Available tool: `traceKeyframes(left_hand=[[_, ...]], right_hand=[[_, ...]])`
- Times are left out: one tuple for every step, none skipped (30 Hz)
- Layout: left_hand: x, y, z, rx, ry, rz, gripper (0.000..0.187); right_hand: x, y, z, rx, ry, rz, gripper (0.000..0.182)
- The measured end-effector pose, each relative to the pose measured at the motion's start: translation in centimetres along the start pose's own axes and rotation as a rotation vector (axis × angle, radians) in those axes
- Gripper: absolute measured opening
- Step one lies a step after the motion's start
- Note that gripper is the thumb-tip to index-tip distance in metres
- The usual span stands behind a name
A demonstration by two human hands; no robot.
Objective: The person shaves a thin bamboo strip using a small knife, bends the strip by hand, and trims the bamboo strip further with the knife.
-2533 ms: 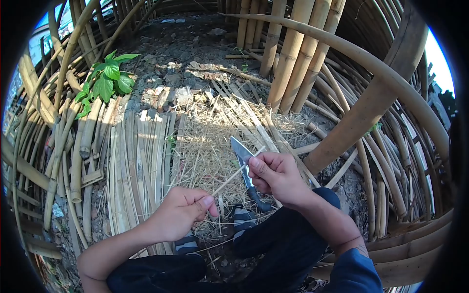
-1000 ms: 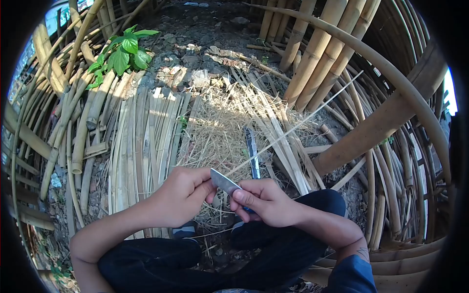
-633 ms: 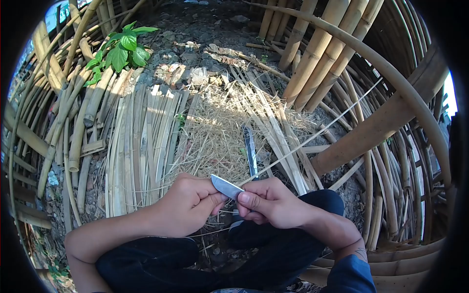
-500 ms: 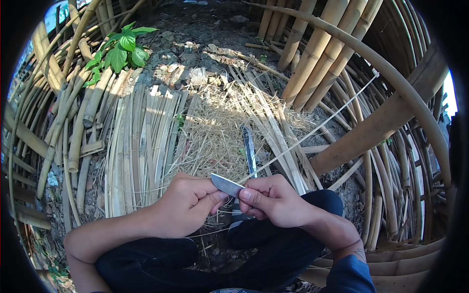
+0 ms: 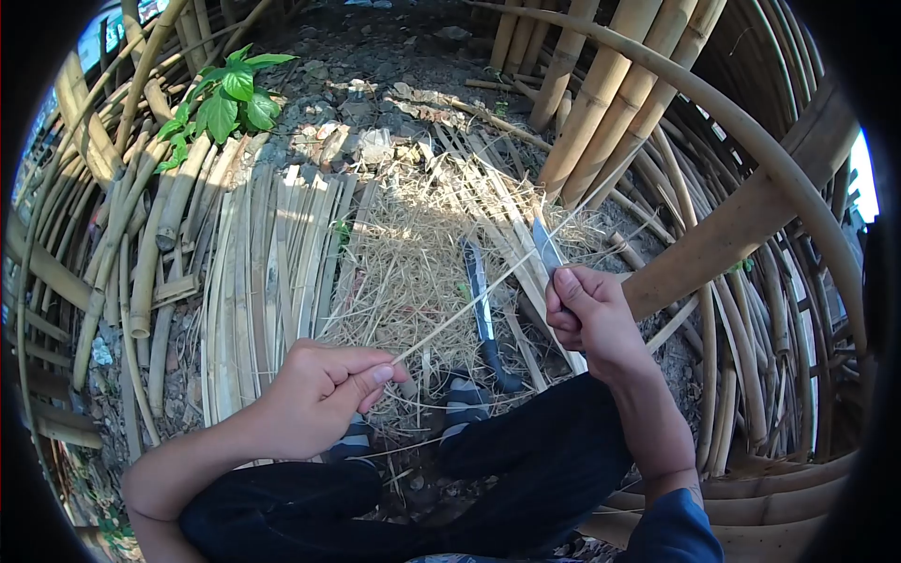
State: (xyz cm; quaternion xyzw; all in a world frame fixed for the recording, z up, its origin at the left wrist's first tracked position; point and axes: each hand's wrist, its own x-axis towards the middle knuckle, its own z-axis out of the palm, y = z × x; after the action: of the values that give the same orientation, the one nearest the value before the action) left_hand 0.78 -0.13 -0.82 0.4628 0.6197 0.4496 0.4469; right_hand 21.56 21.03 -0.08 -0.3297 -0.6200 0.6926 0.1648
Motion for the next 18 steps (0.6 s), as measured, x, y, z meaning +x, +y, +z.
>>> traceKeyframes(left_hand=[[-0.2,-0.2,0.1,0.043,-0.011,-0.016,0.020],[-0.1,-0.5,0.3,0.039,-0.016,-0.011,0.020],[0.2,-1.0,0.5,0.049,-0.027,-0.012,0.019],[0.3,-1.3,0.7,0.057,-0.036,-0.015,0.019],[0.3,-1.2,0.9,0.055,-0.041,-0.014,0.019],[0.5,-1.0,1.3,0.065,-0.049,0.017,0.018],[0.7,-0.8,1.5,0.078,-0.058,0.052,0.018],[0.7,-0.6,1.6,0.083,-0.068,0.065,0.018],[0.5,-0.5,1.6,0.126,-0.036,0.104,0.017],[0.3,-0.4,1.5,0.166,-0.003,0.142,0.017],[0.1,-0.3,1.4,0.169,-0.009,0.155,0.017],[-0.1,-0.2,1.2,0.209,0.031,0.183,0.018],[-0.4,-0.2,1.0,0.245,0.073,0.208,0.018],[-0.7,-0.4,0.9,0.244,0.070,0.214,0.018],[-1.1,-0.7,0.6,0.303,0.092,0.261,0.018],[-1.4,-0.9,0.5,0.359,0.115,0.306,0.018],[-1.7,-1.0,0.3,0.357,0.112,0.309,0.018],[-2.0,-1.0,0.0,0.407,0.135,0.339,0.017]], right_hand=[[0.0,0.2,-0.2,-0.010,0.005,0.000,0.036],[-0.2,0.5,0.2,0.044,-0.036,0.050,0.035],[-0.4,0.8,0.9,0.102,-0.077,0.094,0.033],[-0.7,1.2,1.8,0.033,-0.177,0.108,0.033],[-0.9,1.8,2.8,-0.009,-0.246,0.076,0.034],[-1.3,1.7,3.8,-0.154,-0.282,0.123,0.034],[-1.4,2.0,4.6,-0.178,-0.341,0.071,0.034],[-1.6,2.0,4.9,-0.204,-0.398,0.015,0.035],[-1.6,1.7,4.8,-0.207,-0.382,0.006,0.035],[-1.7,1.3,4.7,-0.177,-0.349,0.063,0.035],[-1.6,0.9,4.5,-0.145,-0.317,0.119,0.034],[-1.4,0.6,3.9,-0.148,-0.307,0.110,0.034],[-1.2,0.5,2.9,-0.058,-0.226,0.096,0.034],[-0.9,0.3,1.7,0.032,-0.146,0.083,0.034],[-0.5,0.1,0.4,0.037,-0.122,0.056,0.035],[-0.1,-0.1,-1.0,0.041,-0.100,0.032,0.035],[0.1,-0.5,-2.1,0.107,-0.028,0.037,0.035],[0.4,-0.8,-3.3,0.175,0.045,0.041,0.035]])
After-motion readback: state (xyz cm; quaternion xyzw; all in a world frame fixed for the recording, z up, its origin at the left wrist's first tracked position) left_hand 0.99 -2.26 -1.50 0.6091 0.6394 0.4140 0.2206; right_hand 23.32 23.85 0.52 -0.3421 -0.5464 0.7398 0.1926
